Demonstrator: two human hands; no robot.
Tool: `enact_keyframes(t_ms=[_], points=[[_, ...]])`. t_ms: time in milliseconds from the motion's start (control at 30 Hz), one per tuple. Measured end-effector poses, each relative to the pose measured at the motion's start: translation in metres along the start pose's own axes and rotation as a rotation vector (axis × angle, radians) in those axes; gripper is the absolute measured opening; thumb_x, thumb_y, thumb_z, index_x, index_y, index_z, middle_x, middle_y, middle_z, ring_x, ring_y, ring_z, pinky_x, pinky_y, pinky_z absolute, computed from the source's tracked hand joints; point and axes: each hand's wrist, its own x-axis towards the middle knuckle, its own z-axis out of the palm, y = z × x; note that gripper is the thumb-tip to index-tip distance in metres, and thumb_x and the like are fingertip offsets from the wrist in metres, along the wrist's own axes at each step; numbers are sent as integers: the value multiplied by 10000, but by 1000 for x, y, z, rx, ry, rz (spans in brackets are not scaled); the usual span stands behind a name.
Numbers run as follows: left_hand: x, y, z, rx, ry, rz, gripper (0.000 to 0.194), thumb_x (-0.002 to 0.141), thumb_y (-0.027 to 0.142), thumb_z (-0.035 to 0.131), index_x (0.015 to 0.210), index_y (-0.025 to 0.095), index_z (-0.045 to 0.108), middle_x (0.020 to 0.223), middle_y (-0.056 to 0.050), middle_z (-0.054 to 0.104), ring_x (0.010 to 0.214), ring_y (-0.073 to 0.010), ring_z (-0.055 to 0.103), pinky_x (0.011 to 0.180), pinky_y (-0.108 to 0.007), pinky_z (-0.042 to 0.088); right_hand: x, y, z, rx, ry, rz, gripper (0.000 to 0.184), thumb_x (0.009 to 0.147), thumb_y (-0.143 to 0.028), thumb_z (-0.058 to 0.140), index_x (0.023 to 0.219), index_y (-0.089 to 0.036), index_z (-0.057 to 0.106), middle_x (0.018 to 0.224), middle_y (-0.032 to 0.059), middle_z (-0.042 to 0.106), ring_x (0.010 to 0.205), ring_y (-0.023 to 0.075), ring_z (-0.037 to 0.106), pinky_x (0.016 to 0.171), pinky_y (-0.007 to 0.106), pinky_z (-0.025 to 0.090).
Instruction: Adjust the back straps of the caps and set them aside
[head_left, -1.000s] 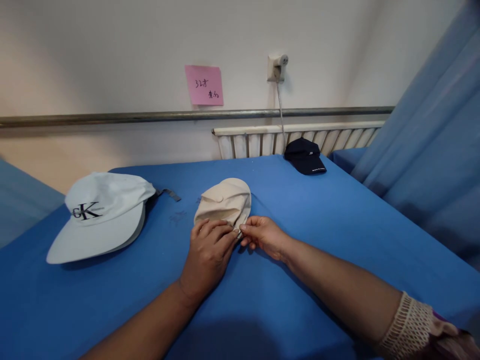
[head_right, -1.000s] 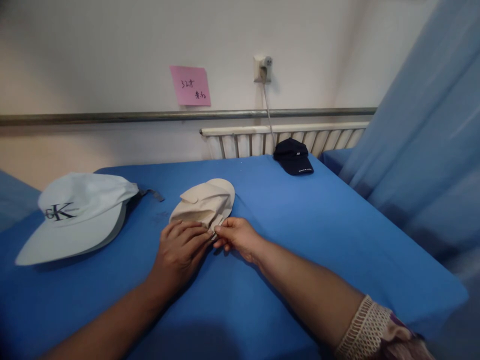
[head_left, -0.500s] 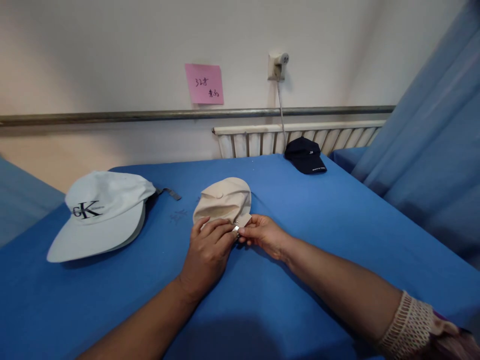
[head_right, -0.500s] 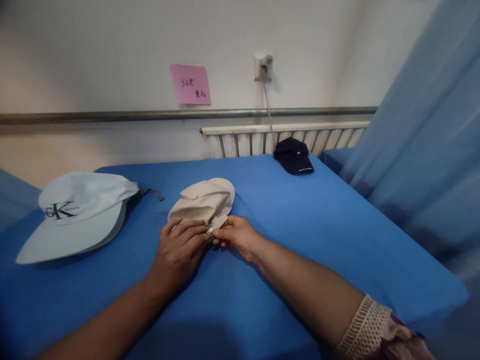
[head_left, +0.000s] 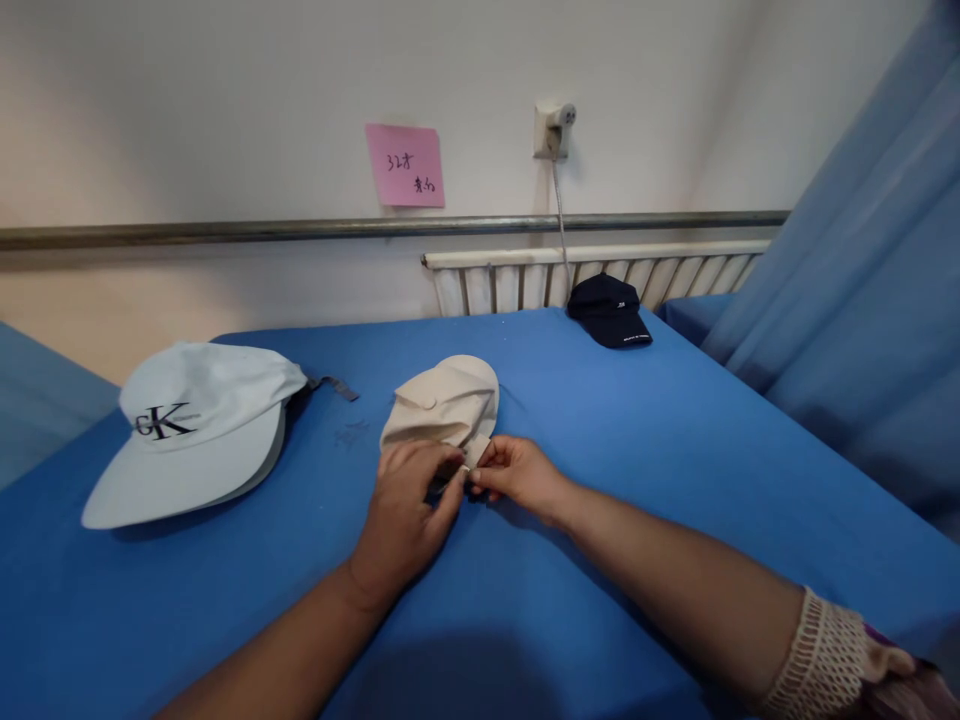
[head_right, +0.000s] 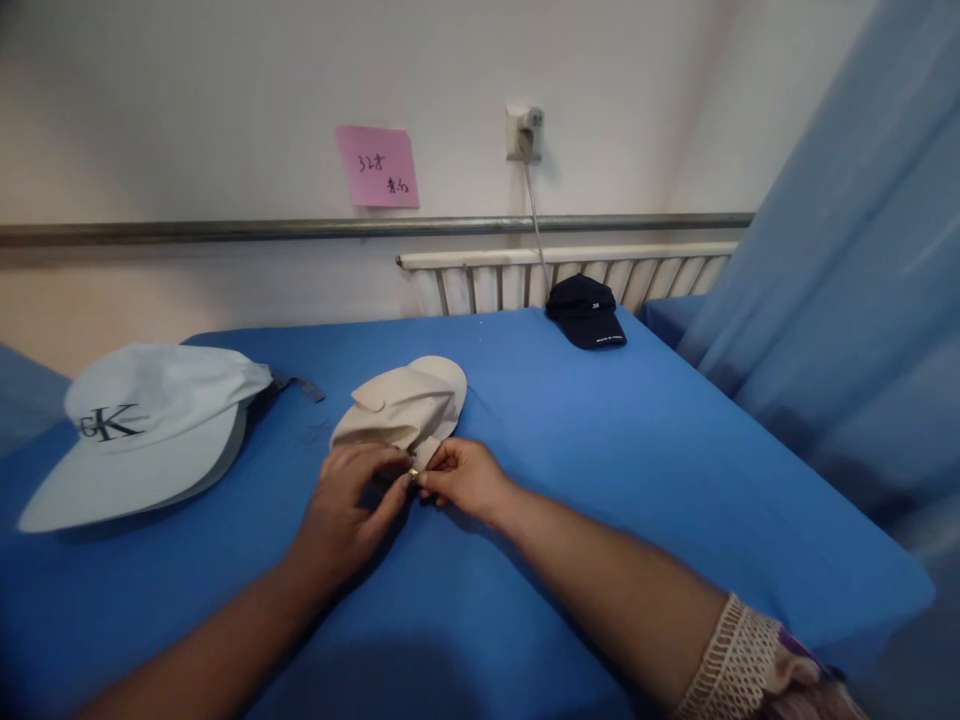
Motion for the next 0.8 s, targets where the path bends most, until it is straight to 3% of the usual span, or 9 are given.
enact_keyframes(t_ms=[100,267,400,633,800], points=[[0,-4,4,16,-9,-87,280,878,322,578,1131,211,621,1036,-72,693,1002,-262,600,908,-432,444,2,7,0,-68,6,-27,242,640,-270,783,691,-178,566,602,-21,613,560,115,576,535,244,423],[2,-7,12,-30,-135,-241,313,880,408,566,1109,218,664,1008,-67,709,985,-260,610,867,-415,479,3,14,1,-142,-1,-56,137,689,-192,704,692,-176,568,598,-36,608,565,100,578,576,245,443],[0,-8,11,-39,-161,-303,329,875,366,564,1154,214,650,1094,-72,697,1048,-261,604,922,-418,463,3,16,1,-186,52,-73,114,713,-158,665,755,-183,563,615,-50,602,552,89,576,541,219,434],[-1,-10,10,-188,-167,-401,295,823,273,575,1100,205,650,1066,-63,723,1028,-253,650,931,-414,482,8,12,0,-202,208,13,313,749,-175,662,1020,-197,507,615,-68,591,492,108,587,412,190,405],[3,-9,11,-447,-139,-518,275,798,257,572,1058,203,643,1037,-50,739,968,-216,686,894,-367,519,12,12,-2,-270,170,72,151,745,-216,694,825,-179,571,547,-50,583,468,103,568,396,184,396]])
